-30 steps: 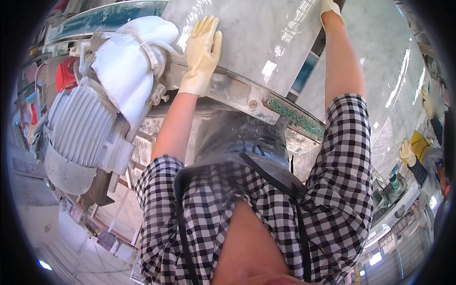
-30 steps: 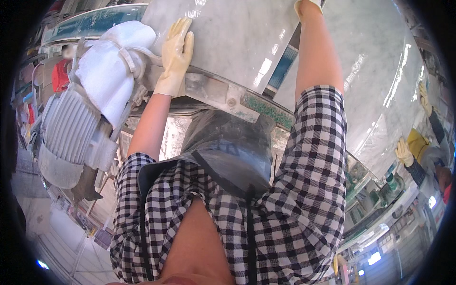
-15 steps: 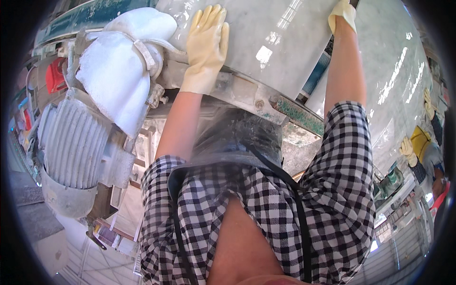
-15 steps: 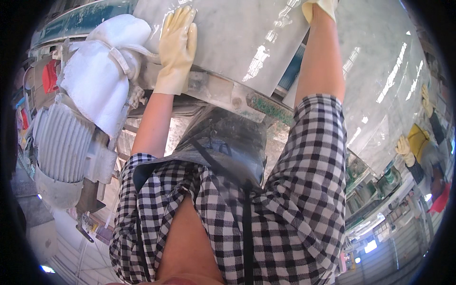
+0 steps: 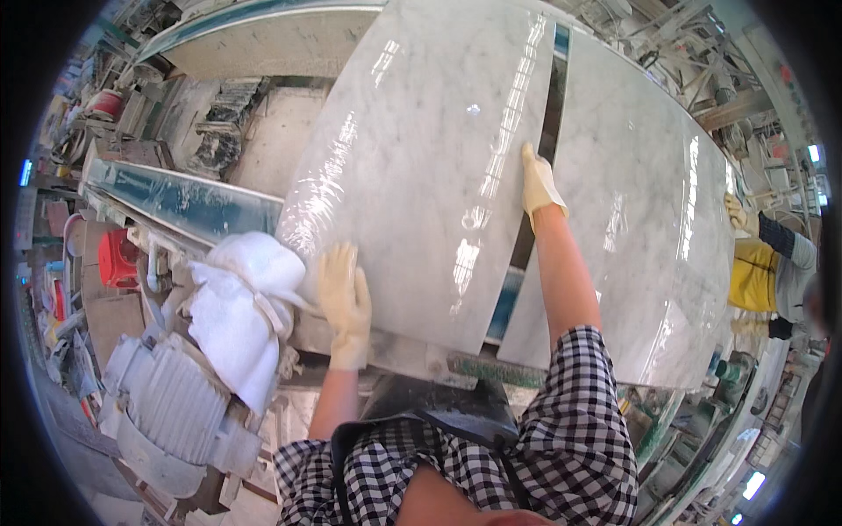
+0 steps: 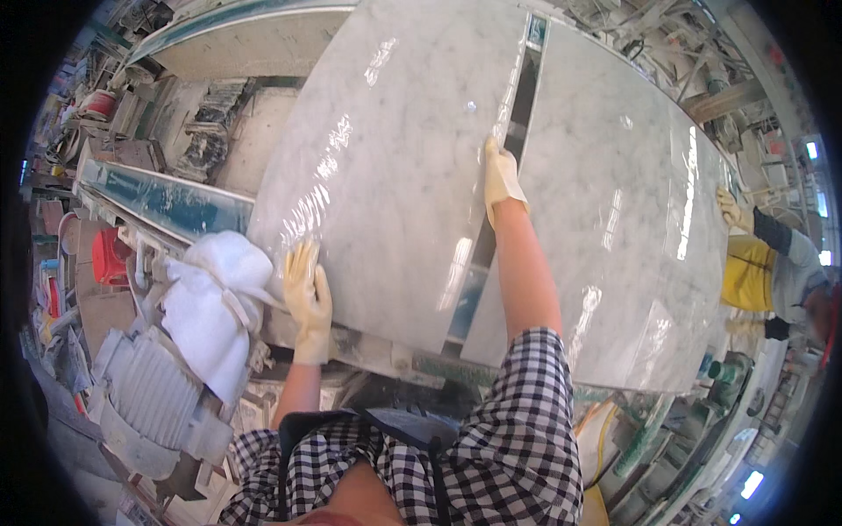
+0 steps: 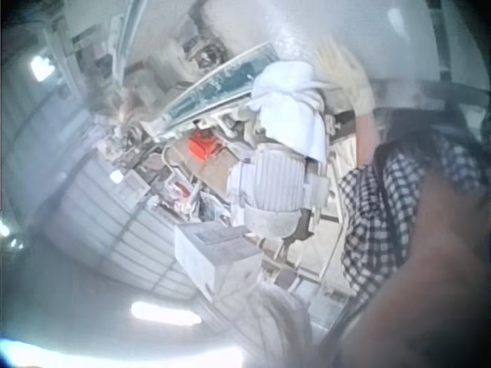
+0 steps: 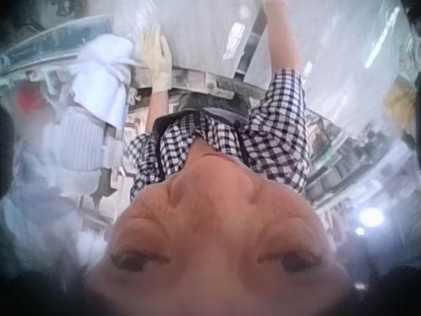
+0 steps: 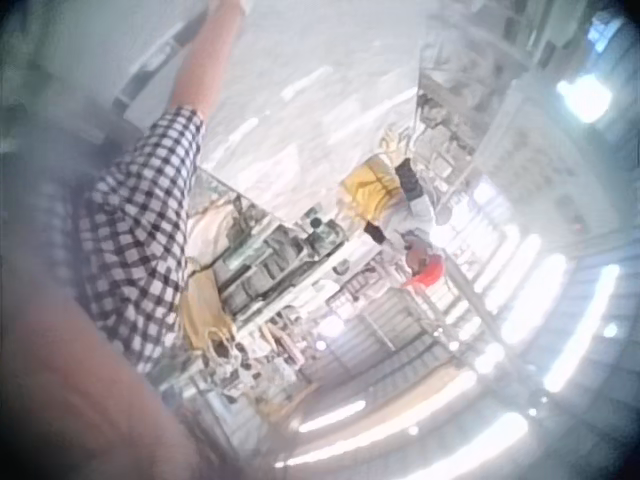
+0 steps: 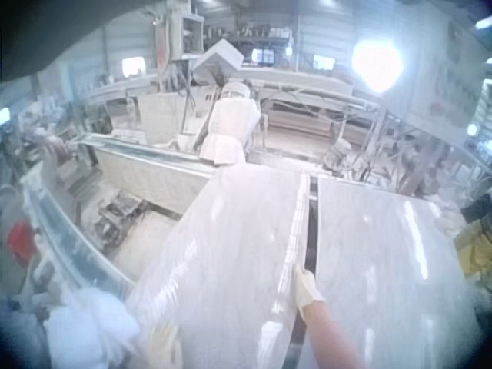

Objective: The person repeatedly wipes and polishes large white stone slabs on a machine using a white cloth. They lift, rotate, and reposition the slabs while wiping different areas. A coworker assists by holding and moving the slabs at times.

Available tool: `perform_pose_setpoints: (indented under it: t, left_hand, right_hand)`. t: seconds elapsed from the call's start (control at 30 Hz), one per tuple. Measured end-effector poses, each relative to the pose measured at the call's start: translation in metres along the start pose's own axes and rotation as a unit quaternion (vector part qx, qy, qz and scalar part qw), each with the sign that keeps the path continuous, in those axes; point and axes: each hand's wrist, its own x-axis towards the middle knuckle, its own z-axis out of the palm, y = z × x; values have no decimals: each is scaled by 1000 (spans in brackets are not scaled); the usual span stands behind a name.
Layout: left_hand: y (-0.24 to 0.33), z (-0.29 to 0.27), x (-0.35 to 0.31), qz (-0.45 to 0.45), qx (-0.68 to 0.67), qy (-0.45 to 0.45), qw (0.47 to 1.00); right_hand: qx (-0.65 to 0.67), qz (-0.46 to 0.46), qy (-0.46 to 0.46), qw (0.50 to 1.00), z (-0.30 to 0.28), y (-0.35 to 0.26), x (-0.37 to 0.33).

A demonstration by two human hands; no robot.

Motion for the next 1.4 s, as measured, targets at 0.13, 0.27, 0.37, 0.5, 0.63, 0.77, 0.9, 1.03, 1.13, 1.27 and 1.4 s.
perform_pose_setpoints:
  t: [0.13, 0.27, 0.37, 0.5, 0.63, 0.77, 0.9, 1.03, 1.13, 1.27, 1.4]
  left_hand:
    - [0, 4, -1, -70, -28, 36, 996]
    - [-3, 4, -2, -74, -61, 27, 995]
    - [-6, 4, -3, -60, -61, 6, 996]
    - [-10, 10, -5, -51, -48, 13, 997]
    - [-20, 15, 0, 23, -35, 43, 998]
    - [-25, 10, -6, 52, -58, 38, 996]
    - [-9, -14, -68, 117, -131, -3, 984]
    - [1, -58, -191, 85, -242, -138, 957]
    - [-23, -88, -272, -82, -222, -209, 949]
    - [-86, -112, -356, -199, -162, -253, 933]
    - [-149, -123, -447, -358, -157, -194, 900]
  right_hand:
    - [39, -29, -36, 998, -5, -11, -1]
    - [87, 13, 11, 996, -1, 15, 29]
    - [23, -9, 88, 996, 0, 27, 40]
    - [-106, -51, 144, 983, 12, 6, 26]
    - [-303, -239, 165, 908, 24, -13, -26]
    - [-360, -493, -63, 790, -1, 30, -139]
    - [-349, -380, -177, 838, -62, 107, -290]
    - [-376, -220, -164, 885, -137, 235, -378]
    - [-403, -133, -113, 898, -215, 391, -406]
    - [-309, 192, 38, 931, -318, 612, -460]
    - [-202, 35, 97, 974, -376, 683, -487]
